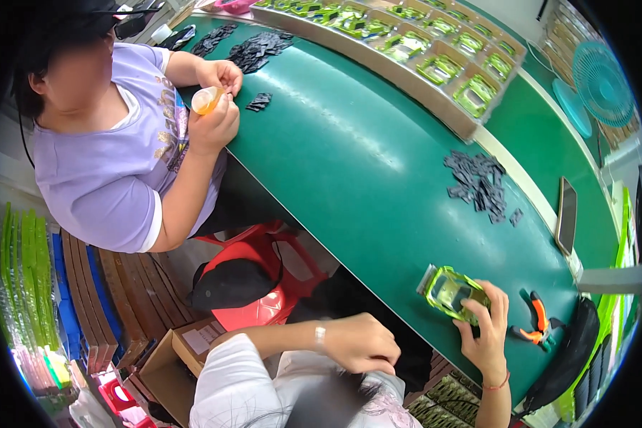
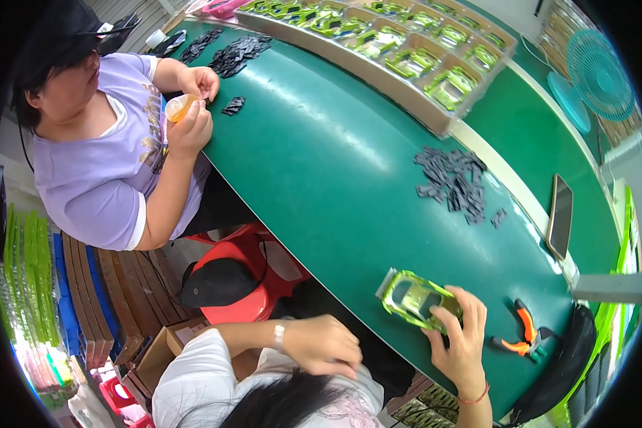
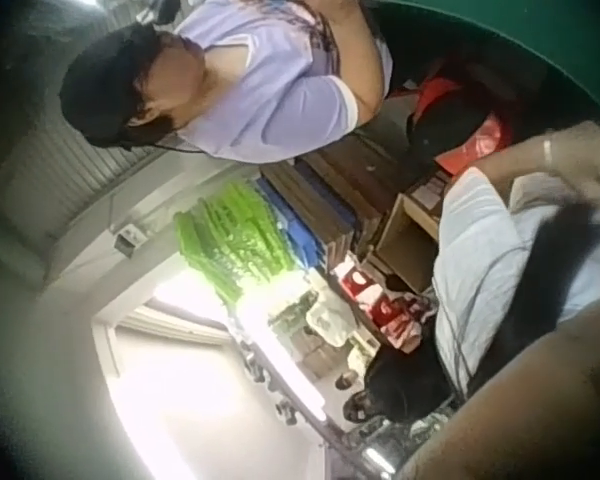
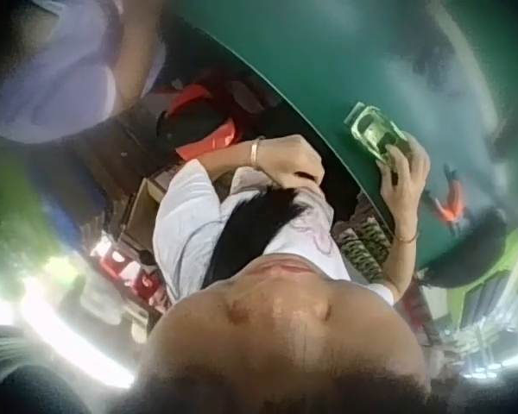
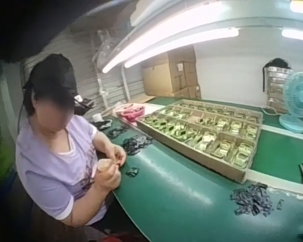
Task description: The person assembles toy car bodies by fitting black plastic pieces into the car shells by hand, then places a completed car shell into a tray and takes another one.
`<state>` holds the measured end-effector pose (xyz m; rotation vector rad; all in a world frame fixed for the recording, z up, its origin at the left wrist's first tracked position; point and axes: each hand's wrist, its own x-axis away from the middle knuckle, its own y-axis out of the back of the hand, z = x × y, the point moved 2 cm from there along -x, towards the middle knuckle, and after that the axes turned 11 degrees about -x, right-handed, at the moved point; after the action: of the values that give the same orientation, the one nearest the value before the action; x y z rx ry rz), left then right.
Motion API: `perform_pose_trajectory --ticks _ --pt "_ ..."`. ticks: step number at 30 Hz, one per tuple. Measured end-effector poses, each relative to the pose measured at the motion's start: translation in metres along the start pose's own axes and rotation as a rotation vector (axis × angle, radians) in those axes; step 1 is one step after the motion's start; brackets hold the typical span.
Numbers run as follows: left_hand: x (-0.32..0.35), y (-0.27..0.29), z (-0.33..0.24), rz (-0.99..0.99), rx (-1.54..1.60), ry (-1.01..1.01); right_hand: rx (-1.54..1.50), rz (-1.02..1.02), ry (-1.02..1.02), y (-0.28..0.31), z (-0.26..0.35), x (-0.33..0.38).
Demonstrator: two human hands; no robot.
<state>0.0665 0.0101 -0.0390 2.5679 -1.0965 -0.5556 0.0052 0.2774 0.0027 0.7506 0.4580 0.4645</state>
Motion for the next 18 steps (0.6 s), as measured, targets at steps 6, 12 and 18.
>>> perform_pose_trajectory --ticks 6,12,18 --pt "0.023 0.126 0.017 -0.908 -0.757 0.129 -0.019 0.074 -0.088 -0.002 -0.002 0.001" --pt "0.008 0.172 0.044 -0.795 -0.989 0.154 0.09 0.034 -0.117 0.002 -0.01 0.007" --pt "-0.003 0.176 0.052 -0.62 -1.0 0.296 0.085 0.012 -0.112 0.003 -0.019 -0.004"
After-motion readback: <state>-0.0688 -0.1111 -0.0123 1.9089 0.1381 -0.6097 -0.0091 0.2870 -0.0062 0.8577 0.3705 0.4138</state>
